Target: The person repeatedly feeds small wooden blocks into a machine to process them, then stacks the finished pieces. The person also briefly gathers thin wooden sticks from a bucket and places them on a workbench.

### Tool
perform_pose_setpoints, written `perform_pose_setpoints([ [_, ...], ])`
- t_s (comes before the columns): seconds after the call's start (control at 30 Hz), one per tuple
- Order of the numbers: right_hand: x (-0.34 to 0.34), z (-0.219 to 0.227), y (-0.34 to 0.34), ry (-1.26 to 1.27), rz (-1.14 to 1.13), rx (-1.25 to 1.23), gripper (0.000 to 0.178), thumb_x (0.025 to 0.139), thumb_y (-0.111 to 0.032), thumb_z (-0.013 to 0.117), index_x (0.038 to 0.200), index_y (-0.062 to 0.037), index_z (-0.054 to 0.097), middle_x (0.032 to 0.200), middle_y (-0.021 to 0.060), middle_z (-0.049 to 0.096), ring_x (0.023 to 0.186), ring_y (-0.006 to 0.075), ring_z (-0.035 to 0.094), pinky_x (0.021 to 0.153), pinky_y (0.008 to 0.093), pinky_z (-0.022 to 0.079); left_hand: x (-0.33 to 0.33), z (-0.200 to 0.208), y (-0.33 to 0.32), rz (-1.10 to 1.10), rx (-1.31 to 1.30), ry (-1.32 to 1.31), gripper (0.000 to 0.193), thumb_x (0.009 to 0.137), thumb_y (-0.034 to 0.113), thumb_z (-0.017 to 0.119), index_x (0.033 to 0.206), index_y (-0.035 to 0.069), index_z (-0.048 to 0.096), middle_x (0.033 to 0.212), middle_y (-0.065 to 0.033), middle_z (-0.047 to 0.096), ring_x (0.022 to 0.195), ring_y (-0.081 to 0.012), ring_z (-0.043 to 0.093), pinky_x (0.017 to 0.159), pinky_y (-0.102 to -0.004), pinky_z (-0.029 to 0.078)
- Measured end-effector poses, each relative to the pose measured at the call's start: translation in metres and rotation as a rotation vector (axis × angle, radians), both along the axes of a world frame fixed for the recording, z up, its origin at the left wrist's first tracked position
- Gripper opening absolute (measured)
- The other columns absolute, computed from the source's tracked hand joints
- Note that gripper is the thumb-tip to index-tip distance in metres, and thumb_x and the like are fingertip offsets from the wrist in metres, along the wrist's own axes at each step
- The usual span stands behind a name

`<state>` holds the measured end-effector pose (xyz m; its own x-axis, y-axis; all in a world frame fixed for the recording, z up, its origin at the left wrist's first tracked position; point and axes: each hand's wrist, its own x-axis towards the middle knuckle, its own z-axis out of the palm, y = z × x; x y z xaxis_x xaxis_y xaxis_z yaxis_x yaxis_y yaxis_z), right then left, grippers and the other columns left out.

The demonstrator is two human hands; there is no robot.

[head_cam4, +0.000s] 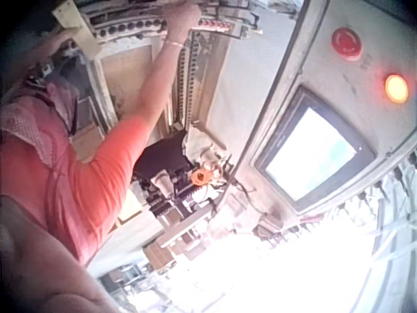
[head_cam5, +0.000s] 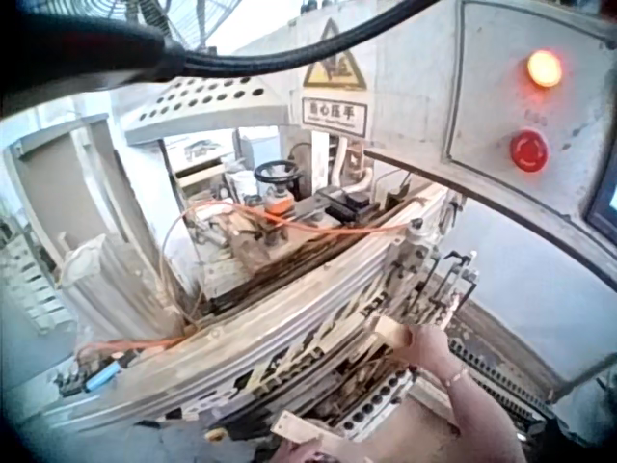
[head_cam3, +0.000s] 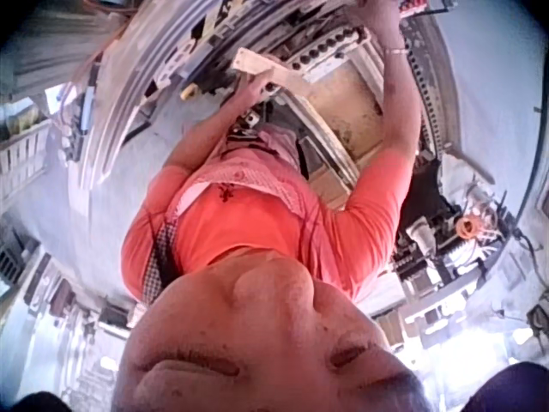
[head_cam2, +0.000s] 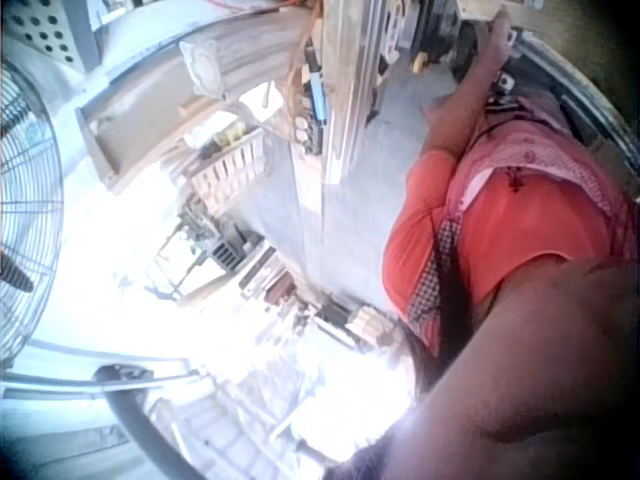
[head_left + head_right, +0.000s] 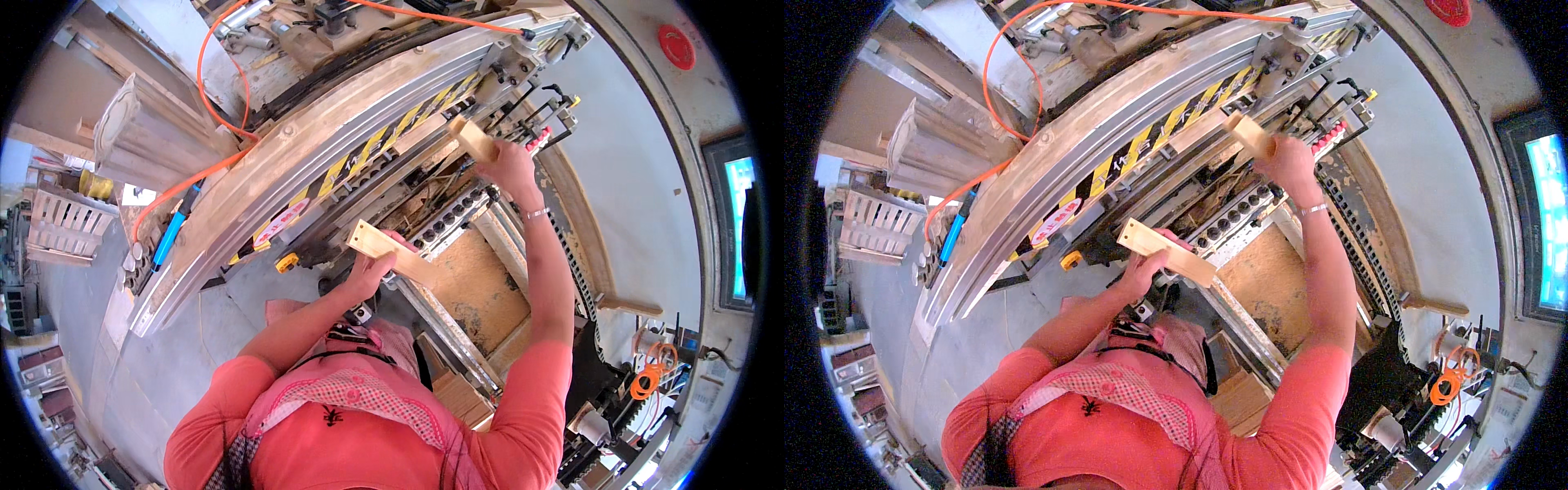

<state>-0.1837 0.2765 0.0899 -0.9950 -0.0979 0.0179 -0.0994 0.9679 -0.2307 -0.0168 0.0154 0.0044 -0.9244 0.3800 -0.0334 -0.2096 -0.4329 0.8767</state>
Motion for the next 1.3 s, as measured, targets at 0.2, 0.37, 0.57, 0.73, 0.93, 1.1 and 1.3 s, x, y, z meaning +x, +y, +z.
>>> perform_pose_setpoints([
  [0.2, -0.051, -0.042, -0.004, -0.089, -0.164, 0.181, 0.037, 0.059, -0.032, 0.074, 0.083, -0.005, 0.067, 0.084, 0.0148, 0.066, 0.079, 0.0308, 0.064, 0.069, 0.0386, 0.052, -0.001, -0.005, -0.001, -0.003, -0.034, -0.078, 0.027, 0.087, 0.009, 0.041, 0.113, 0.004, 0.04, 0.103, -0.0144, 0.058, 0.097, -0.0196, 0.056, 0.087, -0.0351, 0.043],
  [0.37, -0.067, -0.051, -0.008, -0.081, -0.172, 0.133, 0.037, 0.057, -0.03, 0.073, 0.081, -0.003, 0.067, 0.083, 0.0163, 0.065, 0.079, 0.0315, 0.064, 0.07, 0.0388, 0.053, -0.002, -0.008, 0.001, 0.0, -0.052, -0.073, 0.028, 0.086, 0.011, 0.042, 0.113, 0.003, 0.041, 0.102, -0.0148, 0.059, 0.096, -0.0205, 0.057, 0.085, -0.0348, 0.045],
  [0.57, -0.065, -0.061, -0.018, -0.075, -0.18, 0.171, 0.038, 0.06, -0.033, 0.074, 0.082, -0.0033, 0.067, 0.083, 0.0156, 0.065, 0.08, 0.0305, 0.064, 0.071, 0.0381, 0.052, -0.003, -0.006, 0.003, 0.008, -0.087, -0.053, 0.03, 0.086, 0.014, 0.042, 0.113, 0.003, 0.041, 0.1, -0.015, 0.06, 0.093, -0.021, 0.059, 0.08, -0.0344, 0.048],
  [0.73, -0.053, -0.047, -0.014, -0.104, -0.119, 0.086, 0.046, 0.064, -0.042, 0.071, 0.088, -0.003, 0.064, 0.087, 0.0159, 0.065, 0.084, 0.0294, 0.063, 0.074, 0.0379, 0.051, -0.003, -0.005, 0.0, -0.002, -0.135, -0.067, 0.03, 0.086, 0.016, 0.042, 0.114, 0.004, 0.042, 0.102, -0.017, 0.06, 0.093, -0.023, 0.059, 0.081, -0.0363, 0.048],
  [0.93, -0.043, -0.049, -0.005, -0.058, -0.142, 0.136, 0.046, 0.07, -0.046, 0.066, 0.084, -0.0023, 0.064, 0.085, 0.0168, 0.065, 0.082, 0.03, 0.064, 0.071, 0.0387, 0.051, -0.004, -0.004, 0.002, -0.003, -0.134, -0.055, 0.03, 0.087, 0.017, 0.042, 0.114, 0.004, 0.042, 0.102, -0.0183, 0.06, 0.094, -0.0235, 0.059, 0.083, -0.0362, 0.046],
  [1.1, -0.045, -0.047, -0.006, 0.021, -0.064, 0.115, 0.049, 0.073, -0.047, 0.061, 0.08, 0.0007, 0.064, 0.078, 0.019, 0.064, 0.078, 0.0329, 0.063, 0.071, 0.0407, 0.05, -0.004, -0.006, 0.001, -0.003, -0.151, -0.037, 0.03, 0.088, 0.017, 0.041, 0.114, 0.004, 0.041, 0.103, -0.0188, 0.06, 0.094, -0.0236, 0.059, 0.084, -0.0361, 0.046],
  [1.3, -0.053, -0.047, -0.007, -0.016, -0.055, 0.154, 0.046, 0.07, -0.046, 0.065, 0.081, -0.002, 0.067, 0.077, 0.018, 0.065, 0.077, 0.0315, 0.064, 0.069, 0.0392, 0.052, -0.004, -0.006, 0.002, -0.011, -0.138, -0.065, 0.031, 0.087, 0.017, 0.041, 0.115, 0.004, 0.04, 0.104, -0.0185, 0.059, 0.095, -0.0235, 0.058, 0.087, -0.037, 0.044],
])
